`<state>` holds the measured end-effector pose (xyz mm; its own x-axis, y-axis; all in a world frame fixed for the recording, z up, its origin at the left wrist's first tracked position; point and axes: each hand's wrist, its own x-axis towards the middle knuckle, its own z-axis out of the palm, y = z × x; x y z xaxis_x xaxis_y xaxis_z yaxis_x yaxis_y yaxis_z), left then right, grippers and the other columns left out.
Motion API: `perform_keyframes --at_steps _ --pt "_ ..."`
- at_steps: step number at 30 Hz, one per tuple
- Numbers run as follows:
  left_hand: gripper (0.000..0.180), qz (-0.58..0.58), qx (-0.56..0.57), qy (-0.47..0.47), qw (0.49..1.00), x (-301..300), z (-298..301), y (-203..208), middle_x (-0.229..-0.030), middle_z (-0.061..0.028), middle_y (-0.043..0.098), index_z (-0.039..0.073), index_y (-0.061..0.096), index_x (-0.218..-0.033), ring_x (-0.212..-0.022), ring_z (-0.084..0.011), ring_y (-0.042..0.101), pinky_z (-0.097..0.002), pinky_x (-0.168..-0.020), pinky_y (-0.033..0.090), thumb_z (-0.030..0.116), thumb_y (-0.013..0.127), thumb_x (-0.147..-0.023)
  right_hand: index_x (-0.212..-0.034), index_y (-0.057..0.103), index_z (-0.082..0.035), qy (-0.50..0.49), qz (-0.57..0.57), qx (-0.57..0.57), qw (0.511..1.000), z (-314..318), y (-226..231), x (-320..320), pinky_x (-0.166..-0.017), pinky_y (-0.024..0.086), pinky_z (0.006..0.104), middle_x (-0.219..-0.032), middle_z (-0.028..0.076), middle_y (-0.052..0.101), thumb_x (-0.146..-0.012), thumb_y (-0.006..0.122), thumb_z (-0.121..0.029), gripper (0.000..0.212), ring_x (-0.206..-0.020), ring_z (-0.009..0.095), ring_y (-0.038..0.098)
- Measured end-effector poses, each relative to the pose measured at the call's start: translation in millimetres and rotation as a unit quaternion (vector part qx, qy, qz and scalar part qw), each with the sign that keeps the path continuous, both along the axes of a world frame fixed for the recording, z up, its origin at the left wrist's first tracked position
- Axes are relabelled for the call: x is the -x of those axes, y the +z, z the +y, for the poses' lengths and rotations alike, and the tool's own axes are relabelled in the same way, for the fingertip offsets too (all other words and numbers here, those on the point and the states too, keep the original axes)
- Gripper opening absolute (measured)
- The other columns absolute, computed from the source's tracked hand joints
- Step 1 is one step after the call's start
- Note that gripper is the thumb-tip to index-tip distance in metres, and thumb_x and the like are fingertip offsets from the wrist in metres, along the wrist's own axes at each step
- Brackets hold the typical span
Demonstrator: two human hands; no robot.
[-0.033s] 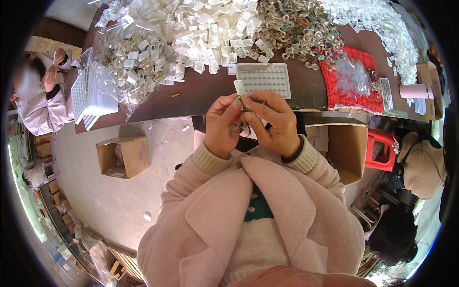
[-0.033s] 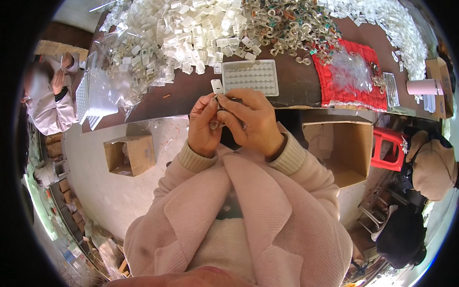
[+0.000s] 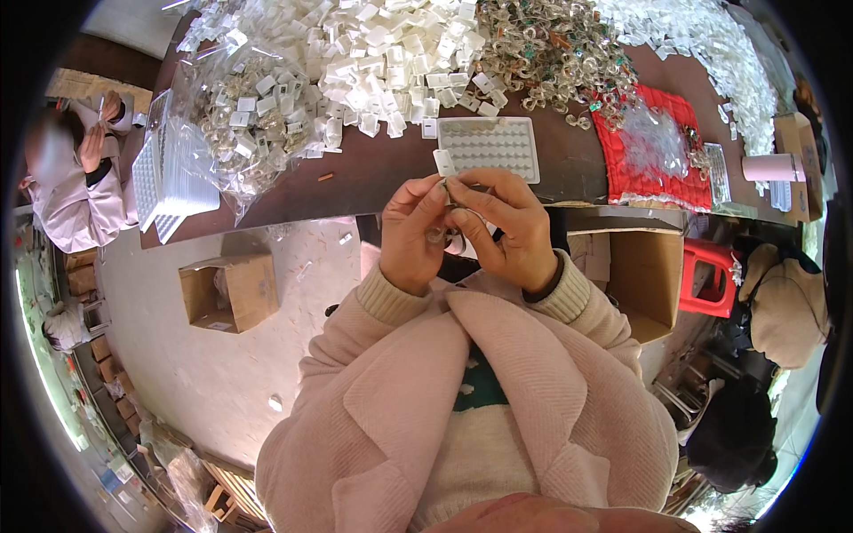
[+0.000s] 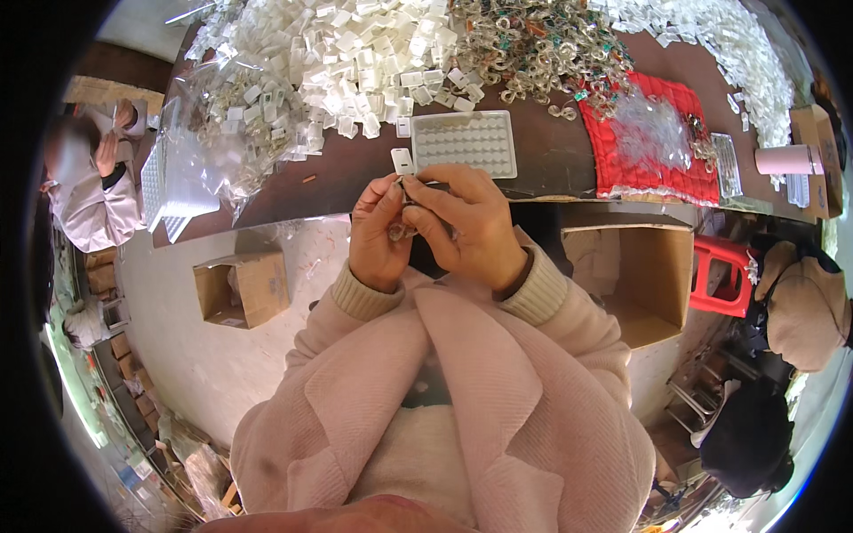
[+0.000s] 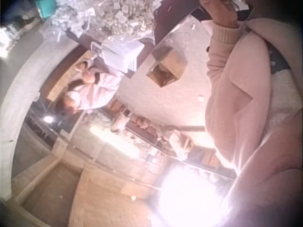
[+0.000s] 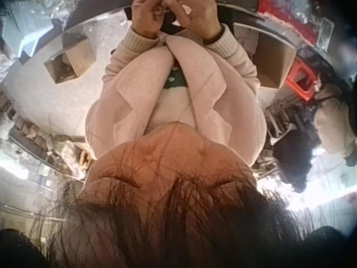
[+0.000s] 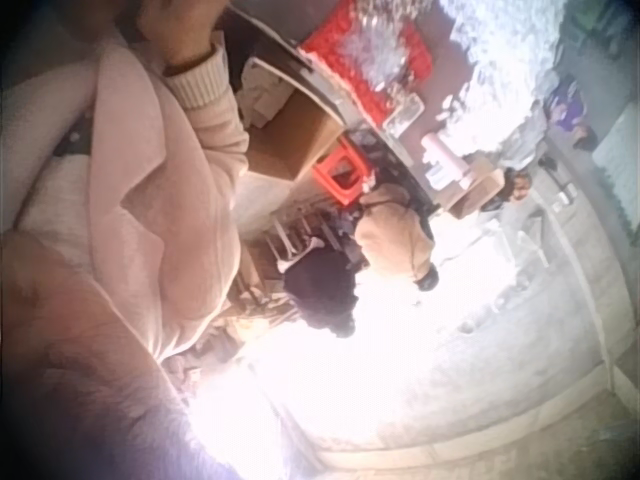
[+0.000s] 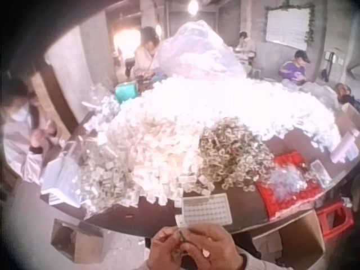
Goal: The person assembles small keychains by hand, attaching metal rings to white plastic tags and placing them into a tray. The person repeatedly picks up tags and rings, connects them, and arranges the finished items in a compartmentalized tray on the table.
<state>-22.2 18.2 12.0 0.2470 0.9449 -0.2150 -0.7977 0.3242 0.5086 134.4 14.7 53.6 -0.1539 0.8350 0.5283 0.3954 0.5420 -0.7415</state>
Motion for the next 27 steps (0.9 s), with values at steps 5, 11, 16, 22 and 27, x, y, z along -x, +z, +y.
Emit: perform_keyframes --at_steps 5,11,16,22,27 --pt "0.014 -0.032 -0.036 -0.046 0.998 1 -1 5 -0.095 -0.0114 0.070 0.004 0.065 -0.109 -0.072 -0.0118 0.062 -0.0225 -0.061 0.050 0.011 0.064 -0.097 -0.118 0.067 0.005 0.011 0.228 0.164 0.960 3 5 -3 -0.077 0.054 0.0296 -0.107 0.012 0.069 -0.094 0.066 -0.005 0.026 -0.090 0.017 0.066" --pt "0.017 -0.047 -0.020 -0.083 0.995 -4 -4 5 -0.099 -0.0131 0.070 0.004 0.064 -0.107 -0.080 -0.0182 0.065 -0.0256 -0.070 0.051 0.015 0.068 -0.095 -0.111 0.066 0.004 0.026 0.367 0.360 0.857 9 5 -6 -0.074 0.054 0.0285 -0.092 0.008 0.071 -0.090 0.068 0.001 0.021 -0.080 0.014 0.066" --pt "0.022 -0.187 -0.025 -0.125 0.974 -4 -4 6 -0.100 -0.0076 0.070 0.006 0.062 -0.114 -0.091 -0.0164 0.066 -0.0324 -0.084 0.054 0.021 0.066 -0.098 -0.102 0.071 0.000 0.073 0.218 0.015 0.973 12 -4 -5 -0.083 0.055 0.0322 -0.101 0.012 0.071 -0.081 0.072 0.007 0.023 -0.095 0.022 0.069" --pt "0.029 -0.134 0.022 -0.079 0.988 -9 -8 11 -0.107 -0.0041 0.065 0.006 0.058 -0.124 -0.095 -0.0123 0.064 -0.0259 -0.080 0.054 0.020 0.063 -0.100 -0.102 0.073 -0.002 0.092 0.153 -0.025 0.984 12 -6 -9 -0.086 0.055 0.0349 -0.110 0.014 0.069 -0.076 0.073 0.007 0.028 -0.102 0.027 0.068" --pt "0.036 -0.121 0.056 -0.060 0.989 -11 -10 9 -0.116 -0.0036 0.064 0.005 0.054 -0.131 -0.104 -0.0134 0.062 -0.0292 -0.092 0.051 0.021 0.062 -0.100 -0.103 0.072 -0.002 0.075 0.153 -0.035 0.985 11 -9 -3 -0.088 0.055 0.0348 -0.110 0.013 0.069 -0.077 0.070 0.009 0.028 -0.103 0.026 0.068"
